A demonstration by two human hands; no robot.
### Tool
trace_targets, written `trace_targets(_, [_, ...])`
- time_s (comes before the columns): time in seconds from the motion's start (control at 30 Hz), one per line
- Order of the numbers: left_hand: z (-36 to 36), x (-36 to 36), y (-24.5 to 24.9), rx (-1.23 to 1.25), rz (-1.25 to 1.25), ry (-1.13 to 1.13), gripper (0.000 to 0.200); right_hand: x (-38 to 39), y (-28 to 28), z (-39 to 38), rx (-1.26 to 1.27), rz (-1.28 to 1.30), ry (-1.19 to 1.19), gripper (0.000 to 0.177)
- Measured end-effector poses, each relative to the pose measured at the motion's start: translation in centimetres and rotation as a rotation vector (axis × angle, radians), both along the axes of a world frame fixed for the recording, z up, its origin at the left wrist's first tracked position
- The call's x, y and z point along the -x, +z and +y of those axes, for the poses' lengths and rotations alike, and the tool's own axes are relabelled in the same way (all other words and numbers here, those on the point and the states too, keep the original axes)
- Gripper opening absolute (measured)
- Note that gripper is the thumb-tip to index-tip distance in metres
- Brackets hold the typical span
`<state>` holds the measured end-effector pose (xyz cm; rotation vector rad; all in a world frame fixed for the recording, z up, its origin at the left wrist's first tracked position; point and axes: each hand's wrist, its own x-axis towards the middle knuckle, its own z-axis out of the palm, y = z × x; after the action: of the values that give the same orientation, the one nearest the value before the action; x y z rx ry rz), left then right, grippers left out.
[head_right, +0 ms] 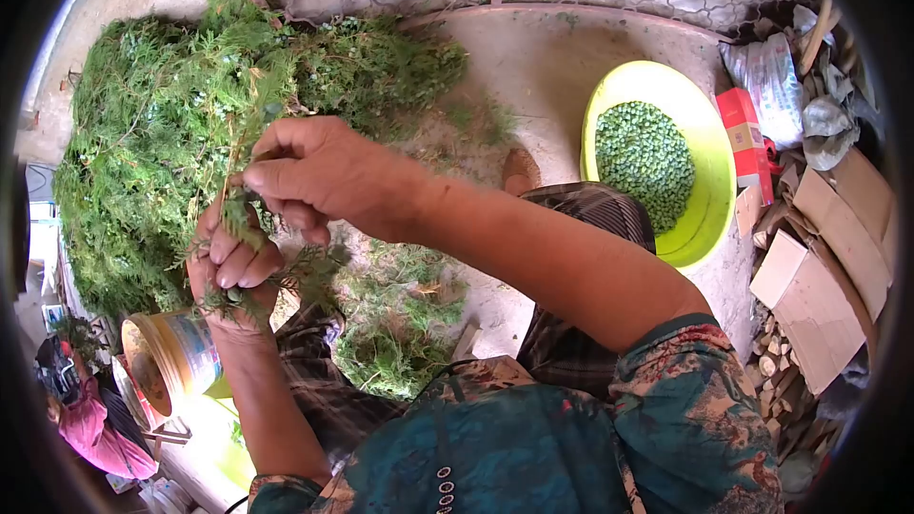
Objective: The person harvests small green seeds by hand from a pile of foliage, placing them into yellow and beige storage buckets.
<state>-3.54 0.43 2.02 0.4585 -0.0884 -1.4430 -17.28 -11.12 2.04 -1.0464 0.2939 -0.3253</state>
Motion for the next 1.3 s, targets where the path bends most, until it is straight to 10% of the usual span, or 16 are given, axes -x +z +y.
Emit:
trace_targets(0.23, [-0.3, -0.1, -0.3, -0.016, 0.036, -0.096, 0.029, -0.1, -0.4, 0.3, 0.289, 0.091, 0.018, 0.035])
trace_targets(0.4, [-0.7, 0.4, 0.1, -0.089, 0.081, -0.075, 0.027, -0.9, -2.5, 0.8, 1.012, -0.081, -0.329, 0.028])
trace_targets(0.83, [-0.7, -0.4, -0.8, -0.07, 0.201, -0.153, 0.028, -0.6, -0.8, -0.3, 0.908, 0.15, -0.202, 0.019])
trace_targets(0.93, [-0.4, -0.9, -1.2, -0.092, 0.193, -0.089, 0.035, -0.2, 0.1, -0.7, 0.998, 0.264, 0.17, 0.017])
trace_targets(1.3, [0.2, -3.6, -2.0, 0.038, 0.291, 0.14, 0.02, 11.4, 12.1, 4.8, 0.78, -0.494, -0.047, 0.017])
